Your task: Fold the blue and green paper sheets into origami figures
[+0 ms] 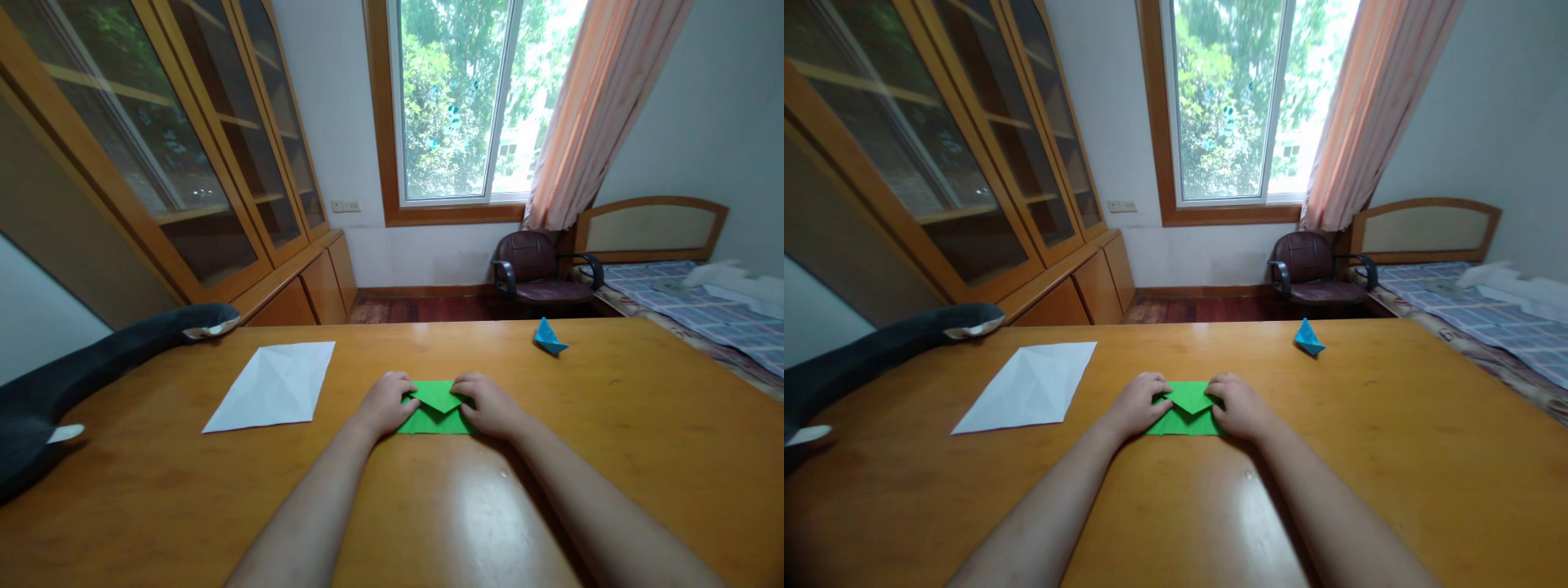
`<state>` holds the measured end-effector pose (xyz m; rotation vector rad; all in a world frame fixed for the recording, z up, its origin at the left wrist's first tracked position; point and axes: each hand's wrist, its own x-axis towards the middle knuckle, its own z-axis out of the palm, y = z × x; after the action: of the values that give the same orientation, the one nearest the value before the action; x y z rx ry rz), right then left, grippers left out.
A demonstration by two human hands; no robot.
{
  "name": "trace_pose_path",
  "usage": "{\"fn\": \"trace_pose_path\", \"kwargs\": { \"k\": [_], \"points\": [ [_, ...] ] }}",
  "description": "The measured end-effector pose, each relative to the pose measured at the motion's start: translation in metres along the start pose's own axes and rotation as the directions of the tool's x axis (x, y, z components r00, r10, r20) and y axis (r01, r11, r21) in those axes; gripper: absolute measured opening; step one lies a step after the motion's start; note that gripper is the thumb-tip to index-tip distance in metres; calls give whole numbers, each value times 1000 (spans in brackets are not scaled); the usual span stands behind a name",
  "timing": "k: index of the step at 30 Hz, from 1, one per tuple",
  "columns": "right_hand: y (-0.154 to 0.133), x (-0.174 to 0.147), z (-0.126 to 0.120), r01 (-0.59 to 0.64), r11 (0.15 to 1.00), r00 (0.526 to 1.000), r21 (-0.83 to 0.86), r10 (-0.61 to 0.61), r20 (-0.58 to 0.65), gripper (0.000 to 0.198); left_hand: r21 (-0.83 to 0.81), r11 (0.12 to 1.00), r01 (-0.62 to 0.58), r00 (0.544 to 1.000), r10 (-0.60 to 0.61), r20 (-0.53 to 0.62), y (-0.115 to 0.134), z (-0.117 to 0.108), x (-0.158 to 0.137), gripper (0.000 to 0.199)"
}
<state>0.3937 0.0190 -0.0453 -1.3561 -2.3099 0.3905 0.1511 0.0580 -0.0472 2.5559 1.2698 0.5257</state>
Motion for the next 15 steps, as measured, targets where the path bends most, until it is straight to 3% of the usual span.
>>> {"fn": "trace_pose_path", "kwargs": {
  "k": [5, 15],
  "points": [
    [17, 1, 0, -100, 992, 993, 83, 104, -49, 20, -13, 999, 51, 999, -51, 3, -8, -3, 2, 23],
    [26, 7, 2, -263, 958, 961, 116, 270, -58, 21, 30, 990, 139, 988, -137, -64, -10, -1, 7, 30]
  ]
}}
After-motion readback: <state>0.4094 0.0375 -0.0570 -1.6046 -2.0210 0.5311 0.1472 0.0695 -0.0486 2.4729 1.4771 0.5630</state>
